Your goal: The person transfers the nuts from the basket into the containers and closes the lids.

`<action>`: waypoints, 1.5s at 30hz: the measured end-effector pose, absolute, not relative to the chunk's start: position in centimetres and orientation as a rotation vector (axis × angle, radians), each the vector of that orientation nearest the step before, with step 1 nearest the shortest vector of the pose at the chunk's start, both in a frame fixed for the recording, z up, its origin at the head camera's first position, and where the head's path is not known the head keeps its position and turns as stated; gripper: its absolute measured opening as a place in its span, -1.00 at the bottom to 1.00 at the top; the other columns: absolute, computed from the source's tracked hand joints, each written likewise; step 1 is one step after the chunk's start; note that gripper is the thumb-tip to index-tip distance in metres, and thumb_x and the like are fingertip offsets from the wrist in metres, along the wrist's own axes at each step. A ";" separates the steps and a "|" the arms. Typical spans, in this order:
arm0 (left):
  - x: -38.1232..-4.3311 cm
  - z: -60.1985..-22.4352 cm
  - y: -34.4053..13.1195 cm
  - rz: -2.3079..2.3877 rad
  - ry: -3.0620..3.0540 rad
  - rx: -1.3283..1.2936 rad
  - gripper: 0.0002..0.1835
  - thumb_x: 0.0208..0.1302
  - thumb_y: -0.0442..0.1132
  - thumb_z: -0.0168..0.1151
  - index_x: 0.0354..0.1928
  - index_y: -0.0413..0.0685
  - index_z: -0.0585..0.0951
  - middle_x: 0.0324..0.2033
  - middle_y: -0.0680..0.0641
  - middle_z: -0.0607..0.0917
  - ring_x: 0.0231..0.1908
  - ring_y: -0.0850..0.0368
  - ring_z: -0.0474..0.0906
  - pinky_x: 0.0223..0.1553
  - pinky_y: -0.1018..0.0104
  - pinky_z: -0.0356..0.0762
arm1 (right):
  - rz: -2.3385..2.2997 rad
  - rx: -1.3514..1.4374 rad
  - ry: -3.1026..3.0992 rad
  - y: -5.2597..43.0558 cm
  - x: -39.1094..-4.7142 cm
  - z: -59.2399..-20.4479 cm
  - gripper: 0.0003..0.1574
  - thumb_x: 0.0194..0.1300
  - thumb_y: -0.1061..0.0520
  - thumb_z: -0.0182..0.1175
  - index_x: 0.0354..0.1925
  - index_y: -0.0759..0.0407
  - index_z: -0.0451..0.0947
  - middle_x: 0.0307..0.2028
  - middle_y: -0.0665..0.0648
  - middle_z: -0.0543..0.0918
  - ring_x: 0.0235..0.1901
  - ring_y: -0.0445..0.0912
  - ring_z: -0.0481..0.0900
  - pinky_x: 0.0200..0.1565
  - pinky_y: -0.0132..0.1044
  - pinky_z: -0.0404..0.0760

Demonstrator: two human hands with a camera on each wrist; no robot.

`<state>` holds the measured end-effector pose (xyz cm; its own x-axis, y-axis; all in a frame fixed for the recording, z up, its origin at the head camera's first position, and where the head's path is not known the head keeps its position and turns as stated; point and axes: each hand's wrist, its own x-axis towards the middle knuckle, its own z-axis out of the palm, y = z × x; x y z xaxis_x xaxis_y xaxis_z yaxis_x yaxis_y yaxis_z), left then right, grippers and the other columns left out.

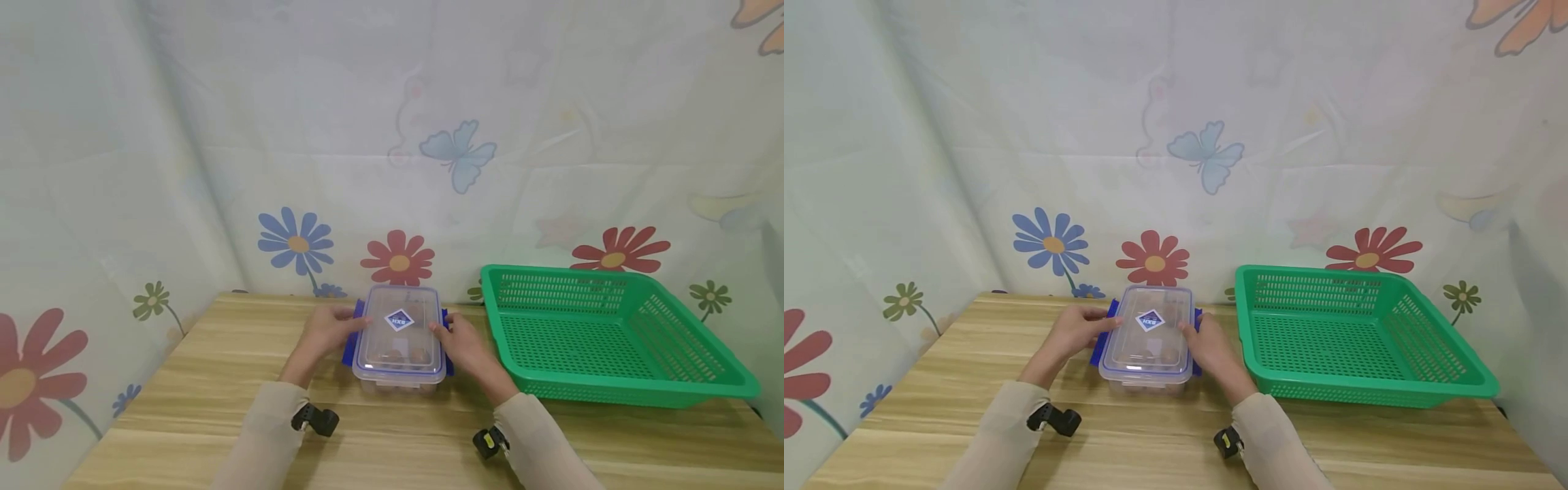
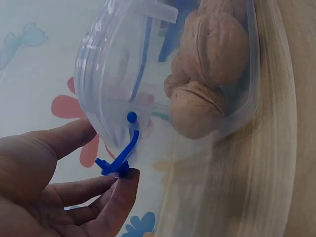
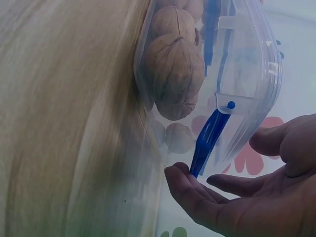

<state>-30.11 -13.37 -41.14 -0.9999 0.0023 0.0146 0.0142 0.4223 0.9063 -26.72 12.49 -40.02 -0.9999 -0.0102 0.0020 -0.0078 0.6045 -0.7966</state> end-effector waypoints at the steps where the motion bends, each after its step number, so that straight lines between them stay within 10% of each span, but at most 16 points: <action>1: -30.0 -41.0 -13.3 -1.664 -2.639 -0.015 -0.53 0.37 -0.09 0.51 0.15 -0.31 0.73 -0.07 -0.25 0.81 -0.19 -0.03 0.78 -0.12 0.12 0.81 | -1.392 -0.013 2.812 12.5 -26.7 -40.0 -0.41 0.69 0.01 0.07 0.33 0.51 0.39 -0.04 0.35 0.70 -0.10 0.09 0.70 0.01 0.06 0.76; 20: -29.2 -40.3 -11.2 -1.270 -2.624 0.011 -0.66 0.25 -0.21 0.51 -0.06 -0.34 0.81 -0.16 -0.27 0.83 -0.29 -0.04 0.76 -0.18 0.08 0.79 | -1.350 -0.011 2.874 12.2 -26.7 -40.0 -0.45 0.67 0.05 0.11 0.30 0.50 0.42 -0.09 0.34 0.70 -0.20 0.06 0.69 -0.12 -0.02 0.79; 45: -29.0 -40.1 -11.0 -1.177 -2.630 -0.020 -0.64 0.21 -0.23 0.50 -0.05 -0.36 0.79 -0.10 -0.31 0.81 -0.12 -0.19 0.78 -0.04 -0.02 0.77 | -1.293 -0.010 3.063 11.5 -26.7 -39.9 -0.36 0.57 0.13 0.26 0.39 0.51 0.39 0.22 0.51 0.57 0.16 0.28 0.60 0.23 0.22 0.63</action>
<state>-29.02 -11.04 -40.14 -0.9662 -0.0926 0.2404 0.1175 0.6721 0.7311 -26.72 11.48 -39.88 -0.9833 0.0652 0.1698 -0.0762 0.7000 -0.7101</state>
